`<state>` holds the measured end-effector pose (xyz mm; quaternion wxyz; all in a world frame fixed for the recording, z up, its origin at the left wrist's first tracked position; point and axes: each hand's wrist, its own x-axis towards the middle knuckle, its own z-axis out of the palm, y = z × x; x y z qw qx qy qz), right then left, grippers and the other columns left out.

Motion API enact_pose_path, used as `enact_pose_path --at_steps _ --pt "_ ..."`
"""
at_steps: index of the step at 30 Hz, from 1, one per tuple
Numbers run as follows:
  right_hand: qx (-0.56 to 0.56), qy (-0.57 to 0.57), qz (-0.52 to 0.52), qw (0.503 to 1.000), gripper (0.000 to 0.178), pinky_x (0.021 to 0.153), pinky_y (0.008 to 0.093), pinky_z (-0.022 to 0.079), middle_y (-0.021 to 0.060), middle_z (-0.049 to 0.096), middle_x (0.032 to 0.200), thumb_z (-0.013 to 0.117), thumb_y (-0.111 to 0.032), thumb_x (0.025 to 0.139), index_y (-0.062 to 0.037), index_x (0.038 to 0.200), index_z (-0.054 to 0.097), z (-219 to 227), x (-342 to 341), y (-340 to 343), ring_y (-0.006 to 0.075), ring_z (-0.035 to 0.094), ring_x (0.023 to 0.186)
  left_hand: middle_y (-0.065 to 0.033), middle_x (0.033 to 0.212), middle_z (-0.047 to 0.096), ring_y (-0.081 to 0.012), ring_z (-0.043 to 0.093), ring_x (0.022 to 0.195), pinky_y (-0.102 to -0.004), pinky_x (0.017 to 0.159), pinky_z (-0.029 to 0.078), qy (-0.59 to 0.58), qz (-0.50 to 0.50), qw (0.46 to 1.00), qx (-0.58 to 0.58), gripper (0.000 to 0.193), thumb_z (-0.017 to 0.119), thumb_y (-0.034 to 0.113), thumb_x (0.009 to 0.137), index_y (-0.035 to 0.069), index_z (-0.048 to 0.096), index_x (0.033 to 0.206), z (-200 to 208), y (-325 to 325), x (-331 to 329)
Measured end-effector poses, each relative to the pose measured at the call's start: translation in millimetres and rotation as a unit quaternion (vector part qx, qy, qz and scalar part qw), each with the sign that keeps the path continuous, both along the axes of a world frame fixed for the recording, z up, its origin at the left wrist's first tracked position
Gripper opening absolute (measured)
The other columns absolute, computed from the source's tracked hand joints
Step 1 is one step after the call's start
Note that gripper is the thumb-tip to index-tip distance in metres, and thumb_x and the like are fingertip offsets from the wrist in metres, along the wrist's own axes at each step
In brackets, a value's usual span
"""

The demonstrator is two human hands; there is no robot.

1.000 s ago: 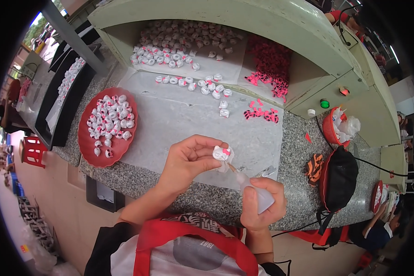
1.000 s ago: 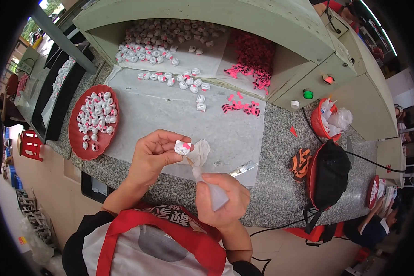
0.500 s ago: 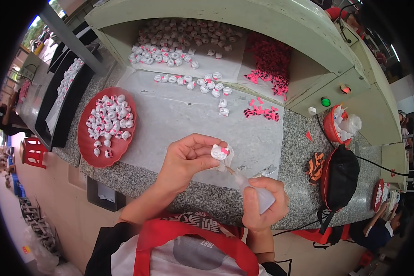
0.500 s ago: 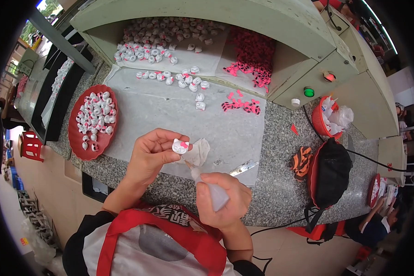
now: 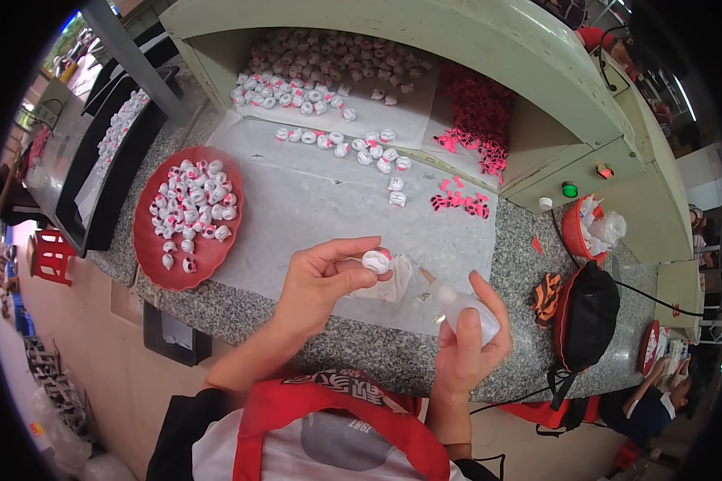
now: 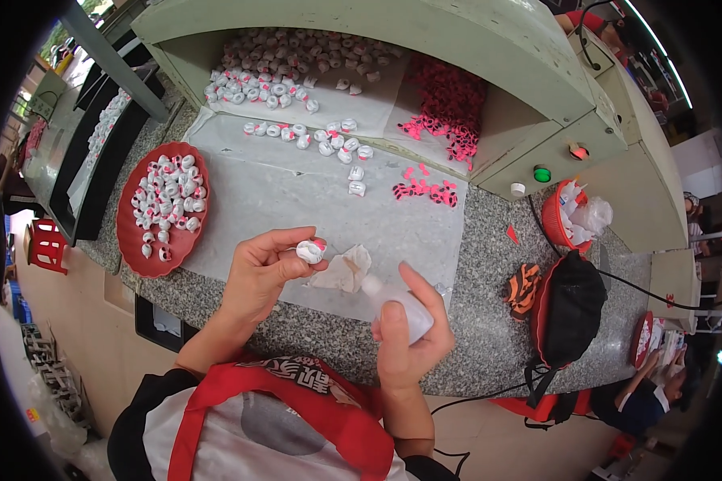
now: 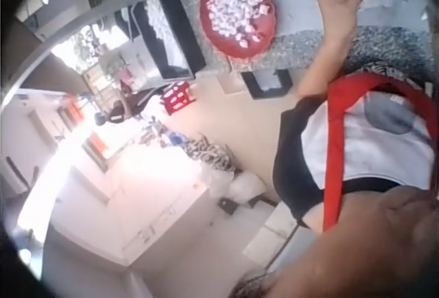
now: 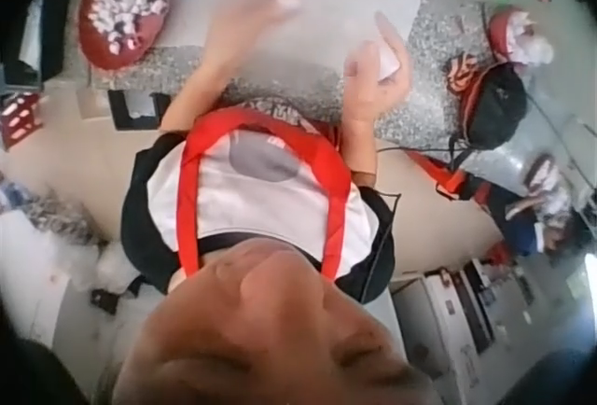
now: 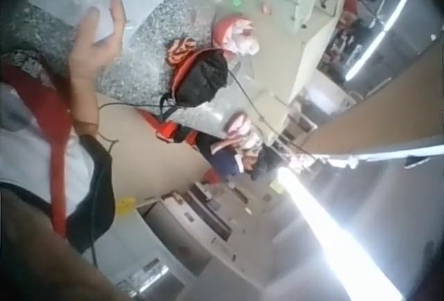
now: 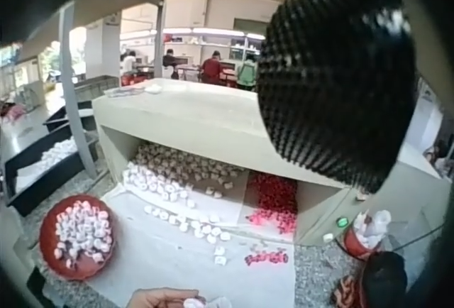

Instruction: Applying glue and attaching small pink bows to white toy head components on an assembly line.

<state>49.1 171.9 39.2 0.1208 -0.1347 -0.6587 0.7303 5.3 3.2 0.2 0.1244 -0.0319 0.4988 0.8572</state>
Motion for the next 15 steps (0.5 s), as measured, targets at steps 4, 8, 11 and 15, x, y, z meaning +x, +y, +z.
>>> enact_pose_path --at_steps 4,8,11,15 --pt "-0.051 -0.099 0.075 0.991 0.022 0.051 0.0219 0.042 0.0103 0.054 0.077 0.057 -0.011 0.076 0.0016 0.094 0.053 -25.3 -16.4 -0.7 0.0125 0.054 0.063 -0.0149 0.096 0.061 -0.0232 0.061 0.087 -0.0299 0.078 0.049 0.019 0.011 0.999 -0.024 0.039 0.058 -0.008 0.072 -0.004 0.051 0.110 -0.3 -1.5 1.9" --pt "0.229 -0.012 0.121 0.966 0.024 0.055 0.0277 0.046 0.0073 0.055 0.074 0.059 -0.006 0.073 -0.0014 0.096 0.054 -84.8 -22.5 -3.0 0.0144 0.056 0.060 -0.0150 0.097 0.060 -0.0224 0.061 0.087 -0.0294 0.078 0.049 0.039 0.016 0.998 -0.049 0.042 0.058 -0.010 0.072 -0.005 0.050 0.112 -3.4 2.2 2.4" --pt "0.483 -0.020 0.159 0.861 0.025 0.057 0.0299 0.046 0.0072 0.056 0.074 0.062 -0.008 0.072 -0.0006 0.094 0.055 -92.3 -25.1 -7.1 0.0148 0.056 0.060 -0.0141 0.102 0.059 -0.0163 0.058 0.091 -0.0242 0.077 0.048 0.054 0.018 0.997 -0.046 0.042 0.059 -0.008 0.074 -0.005 0.048 0.115 -5.9 3.9 2.8" --pt "0.321 -0.022 0.140 0.936 0.017 0.055 0.0283 0.047 0.0104 0.059 0.075 0.065 -0.012 0.072 -0.0030 0.085 0.061 -90.9 -30.3 2.0 0.0203 0.059 0.063 -0.0137 0.105 0.056 -0.0164 0.057 0.092 -0.0249 0.078 0.049 0.072 0.020 0.996 -0.058 0.042 0.058 -0.009 0.074 -0.004 0.048 0.114 -6.8 7.6 2.2"
